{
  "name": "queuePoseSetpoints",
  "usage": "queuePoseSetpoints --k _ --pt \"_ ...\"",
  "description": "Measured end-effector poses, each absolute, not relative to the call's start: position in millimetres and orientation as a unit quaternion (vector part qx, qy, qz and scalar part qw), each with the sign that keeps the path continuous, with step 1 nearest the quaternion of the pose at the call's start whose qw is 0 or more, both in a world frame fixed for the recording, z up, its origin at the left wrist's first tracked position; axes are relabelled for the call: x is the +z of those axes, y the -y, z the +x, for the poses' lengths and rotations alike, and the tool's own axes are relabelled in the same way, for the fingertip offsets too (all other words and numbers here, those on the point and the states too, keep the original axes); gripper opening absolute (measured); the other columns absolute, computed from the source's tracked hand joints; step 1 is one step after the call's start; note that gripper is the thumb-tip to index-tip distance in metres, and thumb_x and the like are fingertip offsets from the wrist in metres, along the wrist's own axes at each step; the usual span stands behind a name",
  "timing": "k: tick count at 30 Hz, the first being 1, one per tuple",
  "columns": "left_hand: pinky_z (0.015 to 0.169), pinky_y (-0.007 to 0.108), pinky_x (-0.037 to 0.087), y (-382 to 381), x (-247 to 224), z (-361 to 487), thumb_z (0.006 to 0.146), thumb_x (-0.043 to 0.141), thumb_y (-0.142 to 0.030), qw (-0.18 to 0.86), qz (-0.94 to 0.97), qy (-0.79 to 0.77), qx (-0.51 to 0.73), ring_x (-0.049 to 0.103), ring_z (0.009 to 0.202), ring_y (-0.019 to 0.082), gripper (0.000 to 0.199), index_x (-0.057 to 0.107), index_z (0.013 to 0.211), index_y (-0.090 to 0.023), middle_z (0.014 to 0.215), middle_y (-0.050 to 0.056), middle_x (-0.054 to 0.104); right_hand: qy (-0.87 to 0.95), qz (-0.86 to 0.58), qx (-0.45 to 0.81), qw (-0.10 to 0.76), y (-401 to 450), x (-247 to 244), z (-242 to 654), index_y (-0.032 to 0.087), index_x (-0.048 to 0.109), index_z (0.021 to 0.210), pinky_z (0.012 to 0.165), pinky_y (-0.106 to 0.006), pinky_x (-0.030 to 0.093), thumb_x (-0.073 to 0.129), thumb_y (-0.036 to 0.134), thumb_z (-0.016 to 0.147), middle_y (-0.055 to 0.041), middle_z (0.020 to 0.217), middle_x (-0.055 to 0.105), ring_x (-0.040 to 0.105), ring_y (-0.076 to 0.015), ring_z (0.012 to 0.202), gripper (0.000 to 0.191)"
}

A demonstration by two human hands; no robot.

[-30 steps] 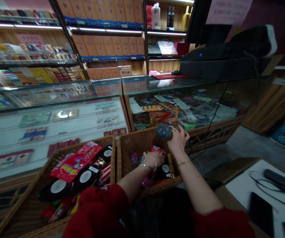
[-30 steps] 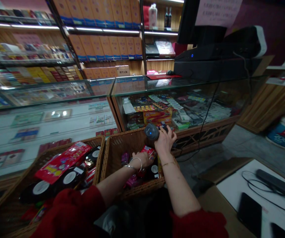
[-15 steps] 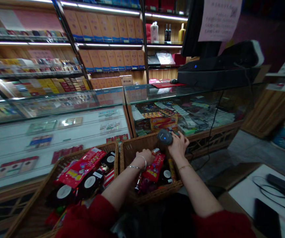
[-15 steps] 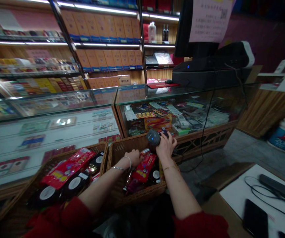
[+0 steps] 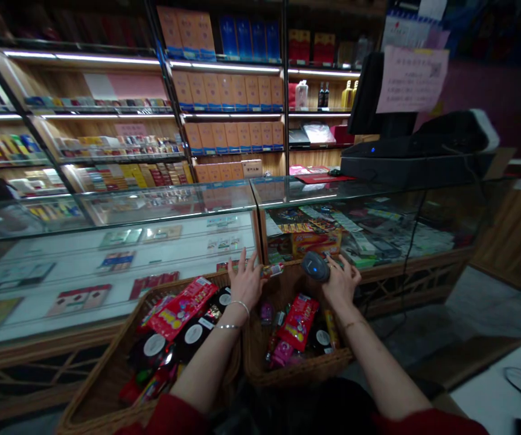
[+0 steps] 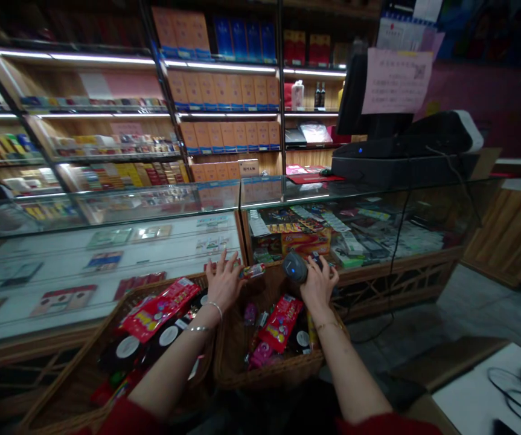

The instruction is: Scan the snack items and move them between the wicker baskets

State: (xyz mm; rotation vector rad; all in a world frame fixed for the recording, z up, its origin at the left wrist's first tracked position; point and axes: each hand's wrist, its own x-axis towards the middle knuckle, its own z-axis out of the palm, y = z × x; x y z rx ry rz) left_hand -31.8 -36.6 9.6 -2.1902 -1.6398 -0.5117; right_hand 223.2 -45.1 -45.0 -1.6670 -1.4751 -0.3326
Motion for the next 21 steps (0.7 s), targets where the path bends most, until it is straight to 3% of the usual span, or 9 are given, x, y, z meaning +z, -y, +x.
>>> queuePoseSetpoints --k 7,21 --pt "0.117 0.071 0.008 29.1 -1.6 -51.5 0.081 0.068 -0.036 0.190 -0.745 0.604 -0.210 0.010 0.151 0.039 0.041 0.066 0.121 -0.029 0.159 0.004 0.034 0.618 -0.648 -0.160 0.416 45.3 -26.7 211.1 0.021 0.070 0.093 0.103 -0.051 0.018 0.049 0.009 0.070 -0.0054 0.122 0.071 0.042 -0.0283 0.131 0.033" --pt "0.117 0.073 0.005 27.9 -12.0 -62.2 0.079 0.071 -0.035 0.206 -0.744 0.594 -0.224 0.006 0.151 0.038 0.046 0.064 0.125 -0.032 0.160 0.004 0.031 0.645 -0.617 -0.157 0.422 59.5 -37.8 162.9 0.023 0.069 0.090 0.105 -0.050 0.020 0.049 0.007 0.068 -0.0033 0.128 0.068 0.039 -0.0271 0.136 0.034"
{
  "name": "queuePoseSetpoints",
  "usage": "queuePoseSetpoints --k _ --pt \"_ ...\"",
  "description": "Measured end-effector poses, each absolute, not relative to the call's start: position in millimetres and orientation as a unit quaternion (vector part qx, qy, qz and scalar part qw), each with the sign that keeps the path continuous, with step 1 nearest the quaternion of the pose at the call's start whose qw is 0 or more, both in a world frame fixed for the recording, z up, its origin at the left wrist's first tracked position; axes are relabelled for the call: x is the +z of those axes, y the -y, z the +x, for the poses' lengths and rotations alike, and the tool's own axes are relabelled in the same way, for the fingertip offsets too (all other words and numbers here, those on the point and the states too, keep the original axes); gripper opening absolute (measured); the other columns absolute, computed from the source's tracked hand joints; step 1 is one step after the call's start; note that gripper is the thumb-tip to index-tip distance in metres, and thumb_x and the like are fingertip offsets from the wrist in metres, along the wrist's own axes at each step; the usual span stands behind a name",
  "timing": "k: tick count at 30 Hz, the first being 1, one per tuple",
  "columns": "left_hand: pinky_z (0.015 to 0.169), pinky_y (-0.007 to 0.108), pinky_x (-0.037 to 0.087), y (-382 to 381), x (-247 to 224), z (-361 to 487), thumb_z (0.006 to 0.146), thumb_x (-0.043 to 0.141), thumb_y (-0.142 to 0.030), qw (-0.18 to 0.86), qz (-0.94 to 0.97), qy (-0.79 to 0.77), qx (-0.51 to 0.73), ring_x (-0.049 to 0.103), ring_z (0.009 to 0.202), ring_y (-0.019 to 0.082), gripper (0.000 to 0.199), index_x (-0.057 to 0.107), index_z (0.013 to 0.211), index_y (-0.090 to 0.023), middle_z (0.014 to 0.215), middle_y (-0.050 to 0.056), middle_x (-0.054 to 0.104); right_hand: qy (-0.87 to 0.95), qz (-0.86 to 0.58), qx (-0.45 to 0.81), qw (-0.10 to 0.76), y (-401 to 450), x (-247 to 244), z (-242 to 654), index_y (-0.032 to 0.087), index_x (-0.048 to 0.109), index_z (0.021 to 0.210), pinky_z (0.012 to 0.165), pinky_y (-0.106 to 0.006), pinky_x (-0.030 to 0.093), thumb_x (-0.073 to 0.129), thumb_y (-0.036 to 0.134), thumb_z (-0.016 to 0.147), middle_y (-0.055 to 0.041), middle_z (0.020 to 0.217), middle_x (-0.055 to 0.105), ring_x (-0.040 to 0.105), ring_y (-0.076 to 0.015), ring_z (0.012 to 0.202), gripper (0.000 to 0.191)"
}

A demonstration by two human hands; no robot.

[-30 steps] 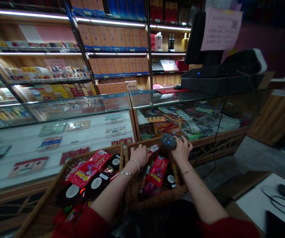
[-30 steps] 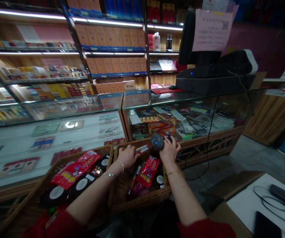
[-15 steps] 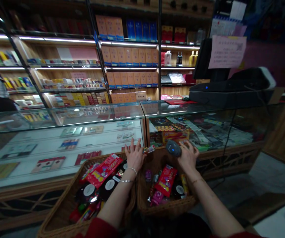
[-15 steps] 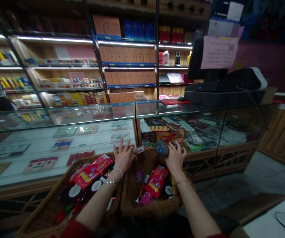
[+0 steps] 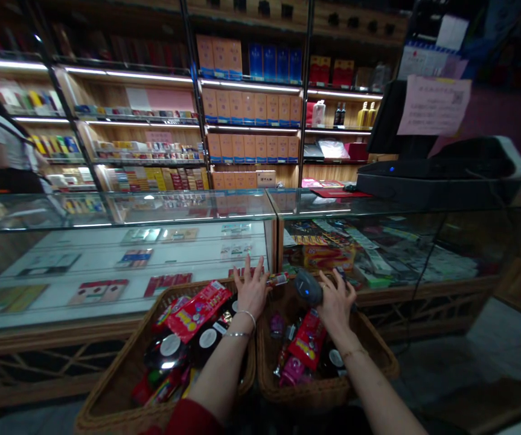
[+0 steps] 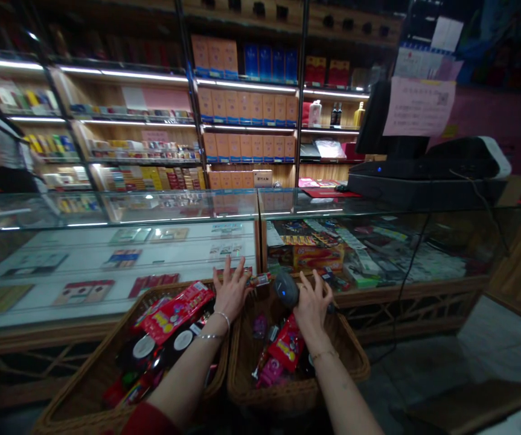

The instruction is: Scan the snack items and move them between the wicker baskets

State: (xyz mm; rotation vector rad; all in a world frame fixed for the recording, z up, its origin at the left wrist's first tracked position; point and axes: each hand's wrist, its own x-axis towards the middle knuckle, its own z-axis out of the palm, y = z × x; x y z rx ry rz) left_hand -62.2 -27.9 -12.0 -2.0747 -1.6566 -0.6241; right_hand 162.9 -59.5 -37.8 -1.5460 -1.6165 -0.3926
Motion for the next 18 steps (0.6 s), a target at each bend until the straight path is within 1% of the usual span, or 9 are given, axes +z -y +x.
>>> queuePoseSetpoints --k 4,10,16,18 --pt "0.117 0.073 0.003 25.5 -14.4 -60.2 0.080 0.071 -0.036 0.208 -0.747 0.592 -0.220 0.005 0.151 0.039 0.044 0.065 0.124 -0.032 0.161 0.003 0.030 0.652 -0.613 -0.146 0.421 60.8 -39.6 165.5 0.023 0.069 0.087 0.107 -0.049 0.018 0.049 0.008 0.070 -0.0016 0.127 0.068 0.039 -0.0265 0.137 0.030" --pt "0.117 0.073 0.001 26.7 -15.5 -57.1 0.080 0.071 -0.036 0.204 -0.748 0.595 -0.212 0.003 0.151 0.038 0.045 0.064 0.124 -0.033 0.162 0.001 0.026 0.660 -0.604 -0.141 0.424 62.3 -40.6 167.1 0.023 0.069 0.087 0.108 -0.050 0.017 0.050 0.009 0.071 -0.0037 0.128 0.068 0.039 -0.0275 0.137 0.028" --pt "0.118 0.072 -0.001 29.9 -13.7 -54.0 0.081 0.070 -0.033 0.199 -0.754 0.589 -0.212 0.000 0.152 0.036 0.044 0.064 0.124 -0.033 0.161 0.001 0.030 0.670 -0.596 -0.133 0.422 62.5 -41.5 167.9 0.023 0.069 0.088 0.108 -0.052 0.015 0.051 0.012 0.073 -0.0049 0.126 0.069 0.040 -0.0282 0.135 0.026" --pt "0.118 0.071 -0.001 30.3 -13.7 -54.3 0.081 0.070 -0.034 0.198 -0.754 0.589 -0.214 0.000 0.152 0.035 0.044 0.063 0.125 -0.033 0.161 0.001 0.030 0.672 -0.595 -0.132 0.421 63.1 -41.3 167.6 0.023 0.068 0.089 0.108 -0.053 0.015 0.050 0.012 0.074 -0.0040 0.127 0.069 0.039 -0.0278 0.136 0.026"
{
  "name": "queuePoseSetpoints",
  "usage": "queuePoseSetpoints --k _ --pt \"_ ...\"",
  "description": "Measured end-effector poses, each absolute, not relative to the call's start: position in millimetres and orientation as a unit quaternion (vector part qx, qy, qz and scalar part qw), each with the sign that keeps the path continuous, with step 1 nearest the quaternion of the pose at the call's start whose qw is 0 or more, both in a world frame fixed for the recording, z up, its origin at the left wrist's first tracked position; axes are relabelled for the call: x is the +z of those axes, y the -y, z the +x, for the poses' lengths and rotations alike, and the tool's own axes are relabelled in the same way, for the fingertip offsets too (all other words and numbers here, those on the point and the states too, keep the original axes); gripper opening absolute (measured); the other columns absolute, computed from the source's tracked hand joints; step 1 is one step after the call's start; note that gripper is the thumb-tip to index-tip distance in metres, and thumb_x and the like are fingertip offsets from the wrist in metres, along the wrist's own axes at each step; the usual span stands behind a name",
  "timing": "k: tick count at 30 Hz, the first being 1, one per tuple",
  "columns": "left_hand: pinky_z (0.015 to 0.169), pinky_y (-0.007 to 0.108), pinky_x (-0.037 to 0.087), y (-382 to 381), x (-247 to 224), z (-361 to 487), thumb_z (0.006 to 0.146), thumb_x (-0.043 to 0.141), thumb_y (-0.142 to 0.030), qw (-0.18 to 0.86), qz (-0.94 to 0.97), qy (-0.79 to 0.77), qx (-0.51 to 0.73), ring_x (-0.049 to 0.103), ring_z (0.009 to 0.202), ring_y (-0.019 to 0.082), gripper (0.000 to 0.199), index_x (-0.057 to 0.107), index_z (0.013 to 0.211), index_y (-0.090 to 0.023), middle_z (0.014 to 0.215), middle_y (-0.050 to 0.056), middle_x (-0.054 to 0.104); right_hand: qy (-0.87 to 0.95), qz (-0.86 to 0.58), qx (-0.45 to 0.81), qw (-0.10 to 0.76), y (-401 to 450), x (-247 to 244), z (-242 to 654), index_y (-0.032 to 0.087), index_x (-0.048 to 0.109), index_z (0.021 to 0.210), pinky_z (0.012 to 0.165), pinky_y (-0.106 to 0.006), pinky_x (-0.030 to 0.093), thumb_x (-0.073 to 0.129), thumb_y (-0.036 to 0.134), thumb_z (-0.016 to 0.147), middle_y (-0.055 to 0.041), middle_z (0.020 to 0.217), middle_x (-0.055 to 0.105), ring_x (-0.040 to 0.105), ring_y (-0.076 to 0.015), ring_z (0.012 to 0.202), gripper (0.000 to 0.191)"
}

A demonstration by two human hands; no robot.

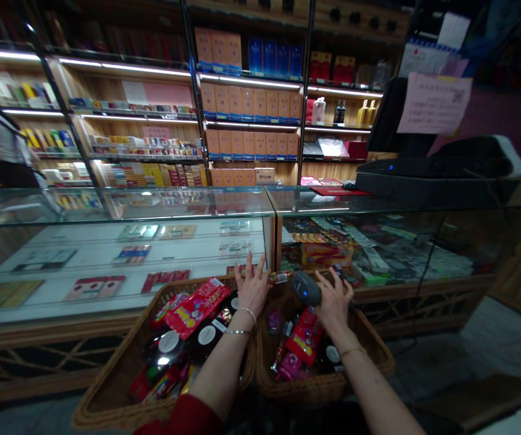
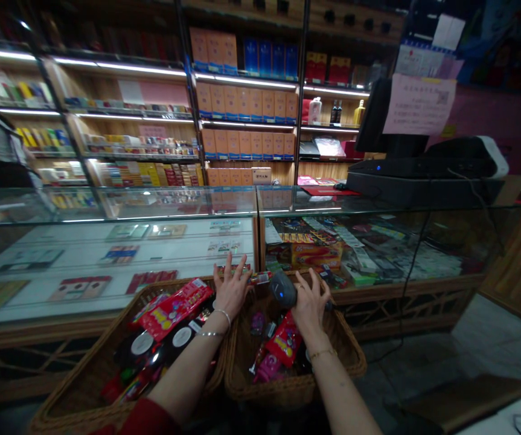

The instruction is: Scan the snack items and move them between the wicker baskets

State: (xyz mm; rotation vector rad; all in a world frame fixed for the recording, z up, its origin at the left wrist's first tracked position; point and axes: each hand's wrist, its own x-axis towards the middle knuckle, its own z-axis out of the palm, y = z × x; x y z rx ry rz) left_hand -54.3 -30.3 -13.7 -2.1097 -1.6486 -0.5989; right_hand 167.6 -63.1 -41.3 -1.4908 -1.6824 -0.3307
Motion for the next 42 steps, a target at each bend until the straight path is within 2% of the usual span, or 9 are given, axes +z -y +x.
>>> queuePoseSetpoints --k 12,25,36,42 --pt "0.117 0.072 0.001 32.0 -14.0 -54.2 0.082 0.069 -0.033 0.194 -0.753 0.592 -0.210 0.001 0.152 0.037 0.043 0.064 0.124 -0.033 0.161 0.001 0.029 0.679 -0.586 -0.127 0.424 68.5 -35.2 164.6 0.022 0.068 0.086 0.107 -0.052 0.017 0.050 0.010 0.072 -0.0058 0.124 0.070 0.039 -0.0281 0.136 0.026" --pt "0.117 0.072 -0.003 33.4 -12.7 -53.0 0.081 0.069 -0.032 0.183 -0.753 0.595 -0.212 -0.002 0.152 0.035 0.044 0.063 0.125 -0.035 0.161 0.001 0.029 0.677 -0.583 -0.137 0.428 67.9 -37.5 165.1 0.022 0.067 0.084 0.108 -0.052 0.018 0.049 0.011 0.074 -0.0045 0.122 0.071 0.040 -0.0280 0.136 0.024" --pt "0.117 0.072 -0.002 32.0 -15.1 -53.6 0.080 0.070 -0.034 0.185 -0.752 0.593 -0.218 0.000 0.152 0.036 0.044 0.064 0.124 -0.035 0.161 0.002 0.030 0.685 -0.579 -0.136 0.420 67.0 -38.8 166.7 0.023 0.068 0.086 0.108 -0.052 0.019 0.051 0.011 0.070 -0.0029 0.124 0.070 0.039 -0.0282 0.138 0.026" --pt "0.116 0.072 -0.003 31.4 -16.8 -54.1 0.086 0.061 -0.034 0.191 -0.755 0.589 -0.218 0.000 0.152 0.036 0.034 0.066 0.120 -0.031 0.162 0.001 0.028 0.682 -0.579 -0.129 0.428 67.9 -38.4 165.6 0.023 0.069 0.086 0.109 -0.052 0.017 0.050 0.010 0.071 -0.0037 0.123 0.071 0.039 -0.0276 0.138 0.027"
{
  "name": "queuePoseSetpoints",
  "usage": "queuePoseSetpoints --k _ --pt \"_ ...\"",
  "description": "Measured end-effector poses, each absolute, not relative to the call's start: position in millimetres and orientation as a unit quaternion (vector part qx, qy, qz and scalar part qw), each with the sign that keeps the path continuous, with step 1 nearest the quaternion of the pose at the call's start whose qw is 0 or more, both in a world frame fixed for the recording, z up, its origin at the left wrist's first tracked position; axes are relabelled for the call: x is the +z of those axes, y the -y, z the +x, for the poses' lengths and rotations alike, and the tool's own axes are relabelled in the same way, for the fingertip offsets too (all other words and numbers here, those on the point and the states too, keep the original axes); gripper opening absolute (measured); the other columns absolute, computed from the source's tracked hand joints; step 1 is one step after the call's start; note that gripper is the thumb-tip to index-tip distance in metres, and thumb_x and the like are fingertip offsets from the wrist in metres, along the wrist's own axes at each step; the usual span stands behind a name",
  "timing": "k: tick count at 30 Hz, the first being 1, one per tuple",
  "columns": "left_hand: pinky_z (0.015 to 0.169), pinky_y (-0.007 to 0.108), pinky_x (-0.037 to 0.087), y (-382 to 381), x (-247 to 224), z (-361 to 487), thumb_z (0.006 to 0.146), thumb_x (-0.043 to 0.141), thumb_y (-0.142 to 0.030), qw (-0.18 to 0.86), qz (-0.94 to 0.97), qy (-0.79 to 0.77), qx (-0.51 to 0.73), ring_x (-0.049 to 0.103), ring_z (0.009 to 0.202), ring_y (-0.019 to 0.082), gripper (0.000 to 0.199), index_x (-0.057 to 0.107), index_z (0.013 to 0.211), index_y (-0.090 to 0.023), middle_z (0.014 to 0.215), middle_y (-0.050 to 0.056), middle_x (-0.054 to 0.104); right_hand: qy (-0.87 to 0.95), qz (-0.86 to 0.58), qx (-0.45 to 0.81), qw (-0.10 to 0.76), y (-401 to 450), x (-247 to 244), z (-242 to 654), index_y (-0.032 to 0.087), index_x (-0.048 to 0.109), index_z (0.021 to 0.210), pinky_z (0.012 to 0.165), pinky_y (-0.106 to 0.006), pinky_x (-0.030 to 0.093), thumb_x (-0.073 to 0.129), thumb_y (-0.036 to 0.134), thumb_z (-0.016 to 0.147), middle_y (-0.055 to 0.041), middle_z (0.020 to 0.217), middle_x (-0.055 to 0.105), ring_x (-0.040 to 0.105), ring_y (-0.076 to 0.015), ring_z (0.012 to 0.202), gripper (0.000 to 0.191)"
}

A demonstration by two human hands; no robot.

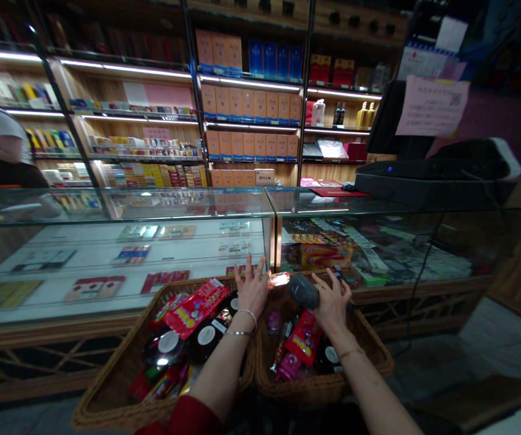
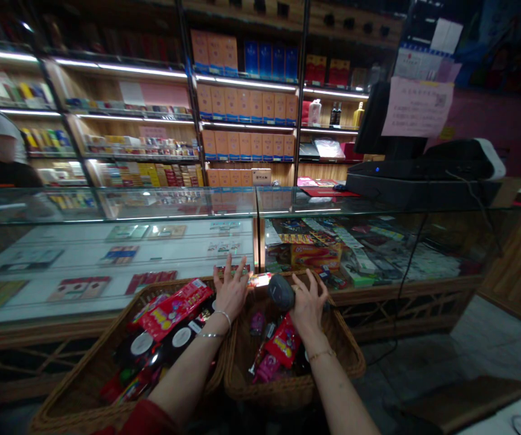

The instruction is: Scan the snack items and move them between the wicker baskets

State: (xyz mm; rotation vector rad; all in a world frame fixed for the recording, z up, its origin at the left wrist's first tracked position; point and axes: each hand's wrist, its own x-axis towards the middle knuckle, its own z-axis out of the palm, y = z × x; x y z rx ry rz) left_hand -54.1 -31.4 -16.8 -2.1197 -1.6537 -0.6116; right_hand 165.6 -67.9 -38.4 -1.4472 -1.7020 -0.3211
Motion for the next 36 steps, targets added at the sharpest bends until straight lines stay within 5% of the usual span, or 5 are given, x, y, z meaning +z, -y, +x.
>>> queuePoseSetpoints --k 36 --pt "0.116 0.072 0.003 42.0 -2.8 -50.3 0.084 0.063 -0.037 0.173 -0.717 0.634 -0.232 0.006 0.151 0.039 0.041 0.064 0.125 -0.034 0.162 0.002 0.029 0.659 -0.582 -0.166 0.445 60.5 -41.1 164.6 0.023 0.070 0.091 0.107 -0.051 0.020 0.052 0.013 0.073 -0.0032 0.129 0.067 0.039 -0.0287 0.137 0.027"
